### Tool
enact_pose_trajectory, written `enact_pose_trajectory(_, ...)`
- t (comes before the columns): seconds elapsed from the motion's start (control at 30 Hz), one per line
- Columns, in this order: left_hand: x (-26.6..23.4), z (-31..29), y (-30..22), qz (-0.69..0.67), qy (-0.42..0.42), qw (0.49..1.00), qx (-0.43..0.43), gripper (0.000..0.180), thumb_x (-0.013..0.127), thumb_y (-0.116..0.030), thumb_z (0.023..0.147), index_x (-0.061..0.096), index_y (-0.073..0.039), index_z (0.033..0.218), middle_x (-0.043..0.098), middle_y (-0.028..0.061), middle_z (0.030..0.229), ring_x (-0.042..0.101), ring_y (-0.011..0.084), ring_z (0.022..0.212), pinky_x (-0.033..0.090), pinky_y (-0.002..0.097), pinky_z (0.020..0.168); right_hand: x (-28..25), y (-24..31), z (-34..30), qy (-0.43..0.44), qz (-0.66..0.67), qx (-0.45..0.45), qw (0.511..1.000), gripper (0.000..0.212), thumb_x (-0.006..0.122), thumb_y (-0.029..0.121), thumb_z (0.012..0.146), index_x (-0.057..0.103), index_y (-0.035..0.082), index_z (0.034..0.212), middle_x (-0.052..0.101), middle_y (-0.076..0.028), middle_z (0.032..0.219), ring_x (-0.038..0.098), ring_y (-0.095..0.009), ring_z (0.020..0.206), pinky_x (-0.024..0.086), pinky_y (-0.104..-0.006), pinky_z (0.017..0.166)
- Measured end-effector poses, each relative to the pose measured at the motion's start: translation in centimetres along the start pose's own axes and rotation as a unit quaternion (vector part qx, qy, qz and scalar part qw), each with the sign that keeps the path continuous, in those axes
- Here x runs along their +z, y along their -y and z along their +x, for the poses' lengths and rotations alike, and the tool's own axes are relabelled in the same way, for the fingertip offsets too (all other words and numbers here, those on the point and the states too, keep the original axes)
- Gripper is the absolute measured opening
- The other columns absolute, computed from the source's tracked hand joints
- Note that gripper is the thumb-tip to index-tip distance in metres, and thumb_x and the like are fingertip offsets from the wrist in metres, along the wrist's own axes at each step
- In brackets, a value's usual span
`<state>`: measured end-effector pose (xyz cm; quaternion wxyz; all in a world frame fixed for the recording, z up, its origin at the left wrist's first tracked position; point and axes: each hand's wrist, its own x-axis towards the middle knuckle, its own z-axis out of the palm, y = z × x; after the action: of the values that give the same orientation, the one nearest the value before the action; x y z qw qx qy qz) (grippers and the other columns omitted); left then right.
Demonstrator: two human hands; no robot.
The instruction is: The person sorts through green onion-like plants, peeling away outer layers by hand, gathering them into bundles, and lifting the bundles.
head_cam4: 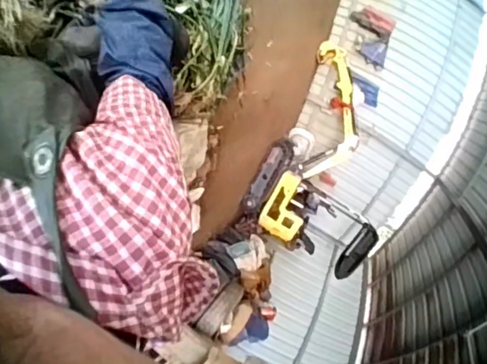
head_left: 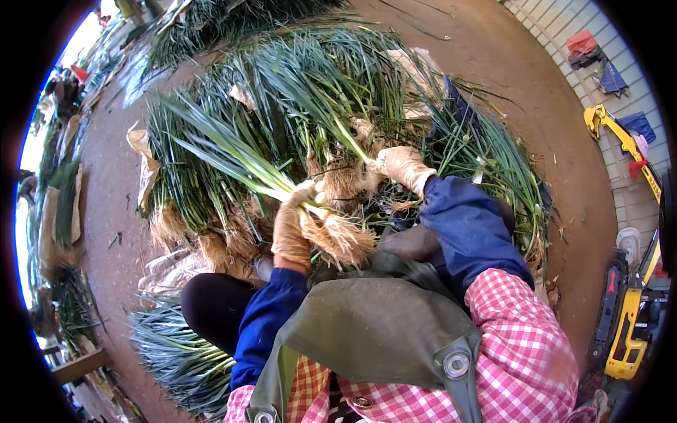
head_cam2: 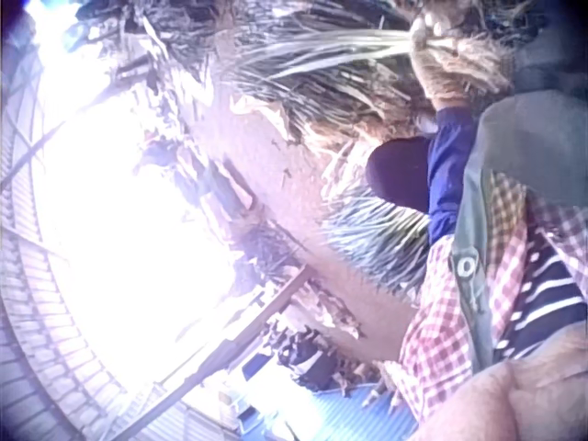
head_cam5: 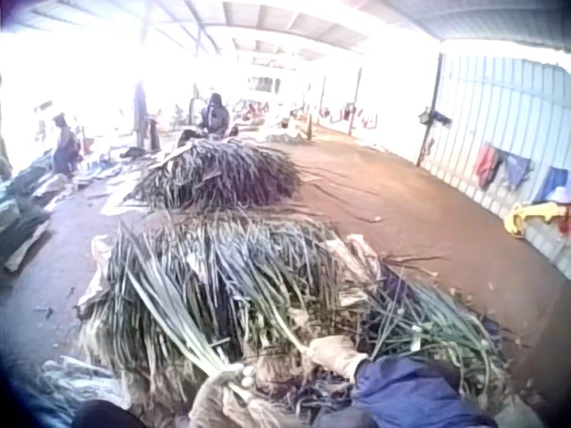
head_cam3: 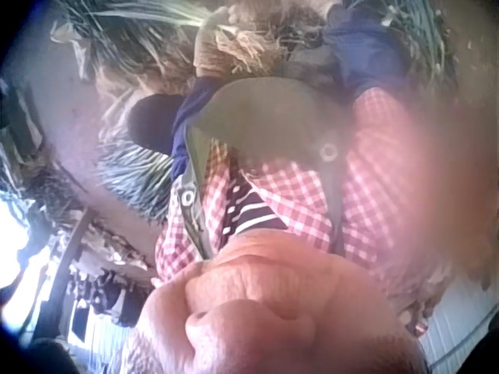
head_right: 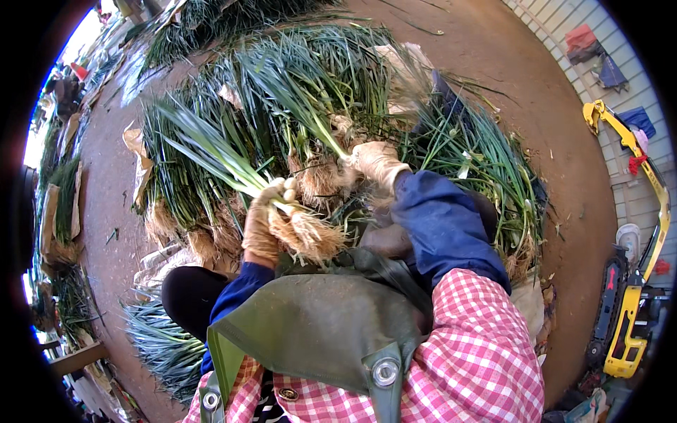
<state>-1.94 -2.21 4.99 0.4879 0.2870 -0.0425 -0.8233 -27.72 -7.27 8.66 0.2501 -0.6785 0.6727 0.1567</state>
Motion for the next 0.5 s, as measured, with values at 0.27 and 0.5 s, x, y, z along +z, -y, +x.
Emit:
enact_pose_trajectory(0.27, -3.8, 2.6, 5.2, 0.029, -0.082, 0.992, -0.091, 0.023, 0.062, -0.011, 0.087, 0.060, 0.003, 0.105, 0.066, 0.0143, 0.088, 0.065, 0.0258, 0.072, 0.056, 0.0383, 0.065, 5.4, 5.3, -3.6, -0.120, 0.107, -0.236, 0.959, 0.028, 0.051, 0.031, 0.092, 0.064, 0.009, 0.104, 0.067, -0.007, 0.095, 0.065, -0.023, 0.087, 0.050, -0.0332, 0.075)
enact_pose_trajectory(0.5, -4.0, 2.7, 6.2, -0.029, -0.067, 0.992, -0.099, 0.019, 0.057, -0.011, 0.089, 0.060, 0.001, 0.104, 0.067, 0.0123, 0.083, 0.066, 0.0245, 0.067, 0.057, 0.0362, 0.059, 6.5, 5.1, -1.2, 0.013, 0.348, -0.335, 0.875, 0.024, 0.061, 0.026, 0.090, 0.063, 0.003, 0.092, 0.068, -0.006, 0.084, 0.064, -0.013, 0.072, 0.052, -0.0284, 0.064)
